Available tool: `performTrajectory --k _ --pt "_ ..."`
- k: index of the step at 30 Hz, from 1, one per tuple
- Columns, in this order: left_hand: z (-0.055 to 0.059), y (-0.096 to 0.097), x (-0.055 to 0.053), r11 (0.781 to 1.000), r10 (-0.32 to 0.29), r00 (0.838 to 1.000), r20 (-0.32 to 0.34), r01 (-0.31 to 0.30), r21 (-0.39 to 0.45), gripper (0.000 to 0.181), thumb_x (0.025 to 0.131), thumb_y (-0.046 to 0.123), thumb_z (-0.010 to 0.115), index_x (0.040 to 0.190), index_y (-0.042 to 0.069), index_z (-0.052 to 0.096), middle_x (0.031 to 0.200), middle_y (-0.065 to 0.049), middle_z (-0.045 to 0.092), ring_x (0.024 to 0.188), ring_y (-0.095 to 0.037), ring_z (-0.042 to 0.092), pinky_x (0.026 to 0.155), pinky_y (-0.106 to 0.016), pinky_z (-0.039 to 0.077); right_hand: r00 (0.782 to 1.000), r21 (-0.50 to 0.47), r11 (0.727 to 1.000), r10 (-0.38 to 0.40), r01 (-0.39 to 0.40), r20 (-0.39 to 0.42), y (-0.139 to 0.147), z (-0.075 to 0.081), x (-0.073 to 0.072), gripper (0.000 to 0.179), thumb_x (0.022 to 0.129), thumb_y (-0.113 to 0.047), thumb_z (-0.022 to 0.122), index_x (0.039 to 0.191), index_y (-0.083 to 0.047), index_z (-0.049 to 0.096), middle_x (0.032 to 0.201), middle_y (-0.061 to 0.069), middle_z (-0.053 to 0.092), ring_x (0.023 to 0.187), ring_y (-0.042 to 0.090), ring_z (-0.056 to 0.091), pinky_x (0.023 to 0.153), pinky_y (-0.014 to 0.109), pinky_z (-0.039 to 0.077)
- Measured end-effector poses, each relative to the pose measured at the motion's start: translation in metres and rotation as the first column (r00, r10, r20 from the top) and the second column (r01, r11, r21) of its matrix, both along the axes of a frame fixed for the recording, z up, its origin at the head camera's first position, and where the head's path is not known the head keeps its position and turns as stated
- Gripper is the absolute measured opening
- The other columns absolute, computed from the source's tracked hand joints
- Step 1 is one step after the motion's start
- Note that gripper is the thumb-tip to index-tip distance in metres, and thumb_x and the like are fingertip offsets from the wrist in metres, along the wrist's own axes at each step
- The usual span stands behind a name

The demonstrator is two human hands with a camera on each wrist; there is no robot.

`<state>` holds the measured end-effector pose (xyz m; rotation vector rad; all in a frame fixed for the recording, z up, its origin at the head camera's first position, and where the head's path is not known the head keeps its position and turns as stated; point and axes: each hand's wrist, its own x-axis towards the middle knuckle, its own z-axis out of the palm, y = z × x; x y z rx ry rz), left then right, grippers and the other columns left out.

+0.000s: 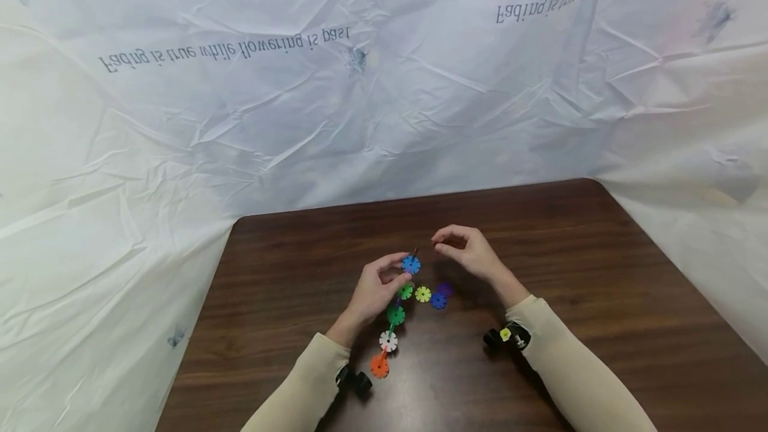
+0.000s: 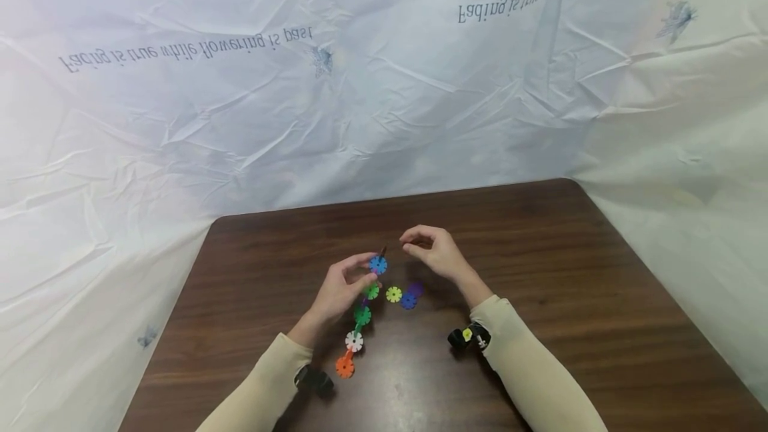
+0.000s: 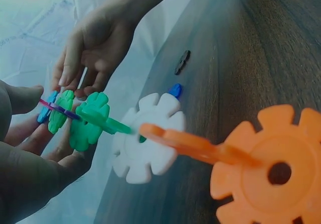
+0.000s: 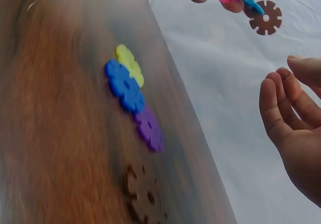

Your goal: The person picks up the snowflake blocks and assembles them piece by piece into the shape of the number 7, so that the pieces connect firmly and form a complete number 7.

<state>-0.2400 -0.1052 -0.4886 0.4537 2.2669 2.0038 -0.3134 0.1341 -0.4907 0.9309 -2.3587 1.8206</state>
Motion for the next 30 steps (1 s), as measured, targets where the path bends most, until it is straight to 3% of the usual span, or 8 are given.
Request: performTrajectory --k 1,7,10,14,18,25,30 --pt "-0.005 0.000 -0.002 1.000 0.002 1.000 0.004 -0.002 0.014 0.043 0.093 0.003 0.063 0.136 -0.001 0.054 0.118 -0.026 0.061 0.098 -0.043 0.066 0.077 -0.033 0.057 1.000 0.010 1.000 -0.003 0.003 -0.002 0.002 0.000 0.001 0.015 0.094 0.000 0.061 0.108 0.003 0.066 0.108 0.030 0.063 0.095 0.045 0.064 0.078 0.044 0.056" --pt "-0.006 -0.002 -0.002 0.999 0.016 1.000 0.009 -0.017 0.042 0.040 0.095 0.008 0.063 0.133 0.001 0.055 0.114 -0.026 0.064 0.094 -0.041 0.068 0.077 -0.030 0.057 0.999 0.146 0.989 -0.036 0.041 -0.033 0.013 0.000 0.003 0.012 0.094 -0.013 0.065 0.105 -0.011 0.069 0.104 0.012 0.069 0.092 0.024 0.064 0.077 0.032 0.054" --pt "-0.005 -0.003 -0.002 0.998 0.024 0.999 0.024 -0.025 0.050 0.040 0.095 0.007 0.063 0.133 0.001 0.055 0.114 -0.026 0.064 0.097 -0.040 0.068 0.078 -0.030 0.057 0.996 0.243 0.968 -0.040 0.058 -0.080 0.018 -0.001 0.005 0.008 0.093 -0.018 0.067 0.101 -0.018 0.070 0.098 0.002 0.070 0.087 0.014 0.063 0.075 0.031 0.053" --pt "-0.005 -0.003 -0.003 0.998 0.050 0.998 0.038 -0.052 0.036 0.040 0.095 0.005 0.061 0.134 -0.002 0.054 0.116 -0.025 0.062 0.101 -0.035 0.069 0.078 -0.027 0.056 0.992 0.348 0.936 -0.013 0.057 -0.127 0.023 -0.001 0.008 0.008 0.093 -0.020 0.067 0.100 -0.018 0.071 0.095 -0.007 0.069 0.084 0.010 0.063 0.073 0.031 0.052" --pt "-0.005 -0.004 -0.004 0.996 0.076 0.996 0.036 -0.077 0.049 0.042 0.094 0.000 0.058 0.135 -0.009 0.050 0.116 -0.025 0.059 0.100 -0.031 0.069 0.078 -0.027 0.055 0.991 0.436 0.899 0.026 0.033 -0.130 0.027 -0.002 0.011 0.014 0.093 -0.022 0.067 0.104 -0.014 0.071 0.095 -0.011 0.068 0.085 0.009 0.062 0.074 0.030 0.051" --pt "-0.004 -0.005 -0.008 0.985 0.045 0.993 0.111 -0.062 0.159 0.046 0.096 -0.007 0.043 0.142 -0.002 0.041 0.124 -0.036 0.054 0.088 -0.028 0.072 0.082 -0.048 0.056 0.989 0.521 0.853 0.091 -0.019 -0.114 0.031 -0.004 0.015 0.014 0.091 -0.020 0.069 0.104 -0.014 0.069 0.091 -0.010 0.067 0.079 0.008 0.060 0.069 0.027 0.050" --pt "-0.001 -0.006 -0.009 0.969 0.057 0.985 0.161 -0.094 0.229 0.044 0.096 -0.006 0.037 0.140 -0.006 0.042 0.127 -0.038 0.051 0.079 -0.015 0.068 0.076 -0.036 0.057 0.986 0.544 0.837 0.130 -0.055 -0.101 0.035 -0.009 0.016 0.018 0.089 -0.018 0.072 0.106 -0.013 0.069 0.094 -0.005 0.068 0.079 0.007 0.060 0.069 0.025 0.051"
